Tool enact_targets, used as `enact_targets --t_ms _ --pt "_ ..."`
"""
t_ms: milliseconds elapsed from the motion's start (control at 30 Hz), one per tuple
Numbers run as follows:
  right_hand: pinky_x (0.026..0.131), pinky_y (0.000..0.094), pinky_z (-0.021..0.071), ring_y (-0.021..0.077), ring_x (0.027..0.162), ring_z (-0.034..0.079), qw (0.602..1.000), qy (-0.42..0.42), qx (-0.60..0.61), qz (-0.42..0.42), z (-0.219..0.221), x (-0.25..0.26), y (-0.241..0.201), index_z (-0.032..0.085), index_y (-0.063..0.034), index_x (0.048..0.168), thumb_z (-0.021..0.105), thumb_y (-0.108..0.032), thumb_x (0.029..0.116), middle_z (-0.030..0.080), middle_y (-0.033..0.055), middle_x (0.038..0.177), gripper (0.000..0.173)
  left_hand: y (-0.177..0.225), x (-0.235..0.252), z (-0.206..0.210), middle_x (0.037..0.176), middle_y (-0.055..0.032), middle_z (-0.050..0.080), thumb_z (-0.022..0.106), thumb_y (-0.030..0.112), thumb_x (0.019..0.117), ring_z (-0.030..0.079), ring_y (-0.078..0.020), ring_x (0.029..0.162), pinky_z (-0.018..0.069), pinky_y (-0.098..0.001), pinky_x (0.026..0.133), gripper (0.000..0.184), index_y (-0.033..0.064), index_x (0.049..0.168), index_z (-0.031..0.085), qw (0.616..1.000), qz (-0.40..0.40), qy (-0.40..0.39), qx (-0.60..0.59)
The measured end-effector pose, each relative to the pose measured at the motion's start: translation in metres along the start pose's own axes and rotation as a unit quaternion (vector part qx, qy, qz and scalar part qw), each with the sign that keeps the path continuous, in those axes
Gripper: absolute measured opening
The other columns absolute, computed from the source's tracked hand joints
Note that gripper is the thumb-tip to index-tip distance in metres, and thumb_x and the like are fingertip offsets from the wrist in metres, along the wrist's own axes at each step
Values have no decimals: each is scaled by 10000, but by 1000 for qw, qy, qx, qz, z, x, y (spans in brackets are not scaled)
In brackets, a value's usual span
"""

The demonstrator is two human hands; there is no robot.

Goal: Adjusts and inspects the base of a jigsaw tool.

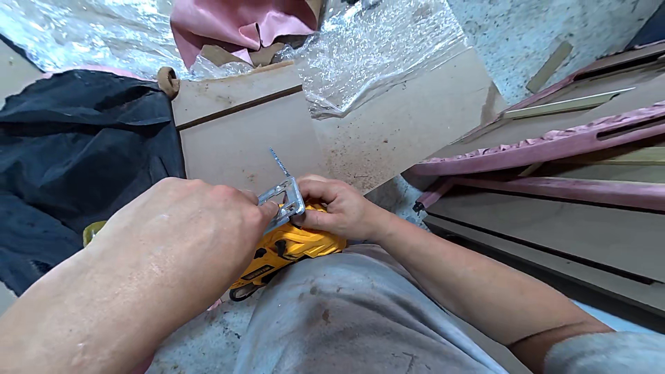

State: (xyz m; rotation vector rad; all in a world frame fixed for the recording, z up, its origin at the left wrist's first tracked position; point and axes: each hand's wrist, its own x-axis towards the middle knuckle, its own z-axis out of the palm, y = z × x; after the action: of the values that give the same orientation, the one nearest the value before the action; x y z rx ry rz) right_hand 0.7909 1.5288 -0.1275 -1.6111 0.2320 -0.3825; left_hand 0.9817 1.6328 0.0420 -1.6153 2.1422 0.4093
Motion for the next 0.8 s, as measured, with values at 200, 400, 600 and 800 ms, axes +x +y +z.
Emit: enact_targets --t_ms 200,400,600,800 --pt "923 311 579 109 1063 668 998 66 -12 -2 13 -9 -4 747 -48 1028 641 -145 986 712 47 1113 150 12 -7 0 789 18 623 584 157 958 573 -181 542 438 -373 439 344 293 1242 724 1000 -23 5 13" --pt "1006 335 543 106 1174 630 998 51 8 45 14 -14 -8 754 -86 1049 650 -193 993 696 26 1205 159 12 -20 -3 812 -18 669 536 112 945 626 -237 579 467 -433 445 411 257 1276 731 999 -25 30 20" --pt "1008 340 543 111 1171 635 998 56 12 40 14 -15 -8 757 -82 1048 636 -195 1002 701 28 1205 172 6 -14 -12 830 12 692 547 152 952 612 -208 555 474 -437 450 402 297 1277 733 999 -22 -4 37" --pt "997 333 547 108 1157 644 996 80 12 49 17 -17 -9 764 -72 1020 583 -160 1026 711 32 1189 202 -2 -1 -18 839 27 695 571 214 993 614 -196 574 496 -440 473 316 347 1215 753 998 -13 -56 18"
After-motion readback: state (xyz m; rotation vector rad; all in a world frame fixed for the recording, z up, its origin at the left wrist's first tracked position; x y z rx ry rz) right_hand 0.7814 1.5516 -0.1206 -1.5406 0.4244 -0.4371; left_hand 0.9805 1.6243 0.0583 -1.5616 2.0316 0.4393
